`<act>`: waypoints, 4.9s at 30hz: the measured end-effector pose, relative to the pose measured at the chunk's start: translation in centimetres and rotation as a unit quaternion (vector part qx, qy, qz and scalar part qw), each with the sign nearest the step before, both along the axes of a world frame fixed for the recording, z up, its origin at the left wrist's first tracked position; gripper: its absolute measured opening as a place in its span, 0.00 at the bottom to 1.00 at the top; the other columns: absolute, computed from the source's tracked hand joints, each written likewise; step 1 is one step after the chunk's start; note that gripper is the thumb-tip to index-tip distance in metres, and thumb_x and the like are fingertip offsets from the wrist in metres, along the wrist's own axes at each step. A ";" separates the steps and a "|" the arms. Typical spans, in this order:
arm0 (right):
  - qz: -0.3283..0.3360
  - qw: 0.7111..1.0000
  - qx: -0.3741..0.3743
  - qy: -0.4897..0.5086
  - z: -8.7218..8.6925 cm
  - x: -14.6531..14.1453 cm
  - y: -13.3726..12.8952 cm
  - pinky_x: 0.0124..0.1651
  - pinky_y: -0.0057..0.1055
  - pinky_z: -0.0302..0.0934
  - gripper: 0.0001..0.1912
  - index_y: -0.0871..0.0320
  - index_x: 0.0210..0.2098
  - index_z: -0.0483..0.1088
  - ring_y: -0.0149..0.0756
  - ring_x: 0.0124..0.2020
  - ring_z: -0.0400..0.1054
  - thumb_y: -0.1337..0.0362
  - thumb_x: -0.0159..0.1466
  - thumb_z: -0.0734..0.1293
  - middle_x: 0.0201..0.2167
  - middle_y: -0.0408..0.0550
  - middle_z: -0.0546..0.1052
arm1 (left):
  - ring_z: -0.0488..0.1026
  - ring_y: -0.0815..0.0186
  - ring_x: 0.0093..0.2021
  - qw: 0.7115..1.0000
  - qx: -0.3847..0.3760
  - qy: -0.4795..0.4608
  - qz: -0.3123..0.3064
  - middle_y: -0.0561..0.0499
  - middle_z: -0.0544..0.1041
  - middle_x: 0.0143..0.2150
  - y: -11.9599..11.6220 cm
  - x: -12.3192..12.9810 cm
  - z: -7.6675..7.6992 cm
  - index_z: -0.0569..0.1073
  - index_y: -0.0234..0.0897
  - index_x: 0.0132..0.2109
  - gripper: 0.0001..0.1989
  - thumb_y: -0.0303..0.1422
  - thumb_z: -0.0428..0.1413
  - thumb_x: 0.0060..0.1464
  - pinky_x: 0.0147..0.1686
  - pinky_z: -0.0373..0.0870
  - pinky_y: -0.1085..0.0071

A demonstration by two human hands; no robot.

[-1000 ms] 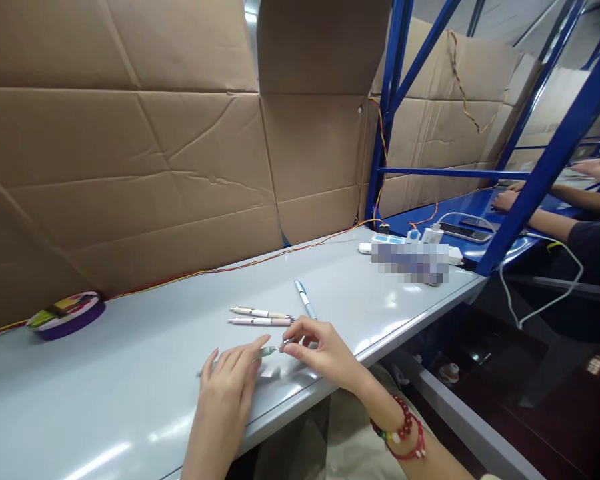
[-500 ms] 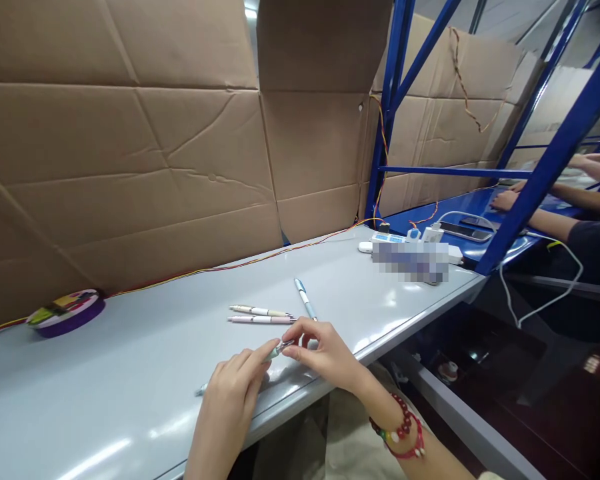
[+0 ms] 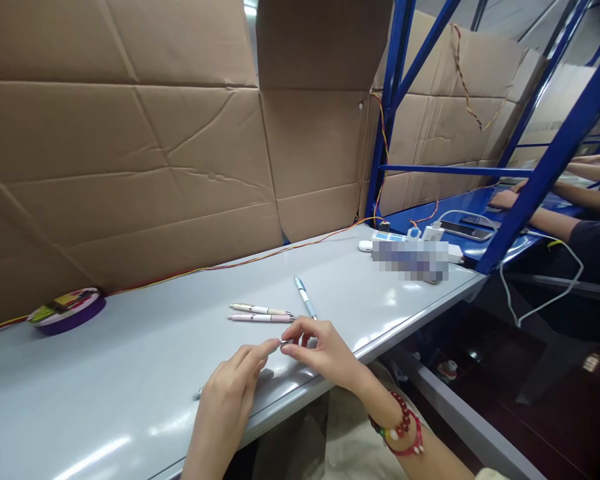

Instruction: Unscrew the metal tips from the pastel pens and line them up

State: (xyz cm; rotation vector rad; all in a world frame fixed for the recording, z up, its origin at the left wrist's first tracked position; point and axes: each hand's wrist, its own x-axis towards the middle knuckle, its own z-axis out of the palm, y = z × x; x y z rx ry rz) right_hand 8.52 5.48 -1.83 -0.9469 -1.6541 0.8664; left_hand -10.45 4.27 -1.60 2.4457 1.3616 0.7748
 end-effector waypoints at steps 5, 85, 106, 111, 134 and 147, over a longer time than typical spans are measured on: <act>-0.003 1.000 -0.001 0.007 0.1 -0.1 -0.1 0.32 0.25 0.59 0.03 0.57 0.33 0.72 0.29 0.29 0.67 0.65 0.58 0.68 0.28 0.41 0.75 | 0.73 0.68 0.36 1.000 -0.018 0.007 0.006 0.57 0.75 0.40 0.0 0.1 0.2 0.66 0.54 0.52 0.19 0.29 0.38 0.61 0.35 0.68 0.72; -0.318 0.849 -0.028 -0.420 -0.1 2.5 -0.2 0.26 0.29 0.50 0.04 0.56 0.33 0.65 0.42 0.34 0.70 0.62 0.62 0.63 0.31 0.48 0.75 | 0.64 0.58 0.57 1.000 -0.001 -0.012 0.026 0.53 0.75 0.46 0.7 0.1 -0.2 0.68 0.45 0.41 0.08 0.32 0.45 0.58 0.60 0.47 0.46; -0.270 0.962 -0.015 0.040 -1.1 4.6 0.9 0.21 0.26 0.53 0.25 0.58 0.23 0.63 0.29 0.16 0.58 0.48 0.67 0.50 0.16 0.42 0.66 | 0.73 0.64 0.38 0.993 -0.108 -0.025 0.041 0.55 0.76 0.37 -0.4 0.5 1.0 0.69 0.46 0.41 0.11 0.43 0.44 0.59 0.36 0.67 0.71; -0.213 0.971 -0.033 0.100 -1.2 4.8 0.7 0.20 0.25 0.51 0.26 0.57 0.19 0.60 0.27 0.15 0.54 0.47 0.65 0.53 0.13 0.40 0.63 | 0.67 0.60 0.53 0.996 -0.079 -0.029 0.029 0.52 0.71 0.52 0.0 0.4 0.7 0.67 0.47 0.45 0.11 0.41 0.45 0.60 0.48 0.66 0.64; 0.033 0.988 -0.037 -0.144 0.1 -0.2 -0.9 0.27 0.24 0.51 0.21 0.58 0.20 0.58 0.26 0.20 0.57 0.60 0.68 0.53 0.17 0.39 0.64 | 0.73 0.62 0.37 0.999 0.014 -0.022 0.038 0.54 0.79 0.36 0.2 -0.3 -0.6 0.75 0.46 0.39 0.10 0.43 0.52 0.55 0.35 0.69 0.69; 0.084 0.987 0.003 -0.140 0.6 0.9 -0.1 0.31 0.22 0.55 0.03 0.58 0.35 0.68 0.27 0.28 0.62 0.66 0.60 0.64 0.28 0.40 0.70 | 0.73 0.61 0.40 0.999 -0.026 -0.030 0.026 0.53 0.79 0.39 0.3 -0.3 -0.5 0.74 0.46 0.41 0.13 0.43 0.49 0.57 0.38 0.69 0.67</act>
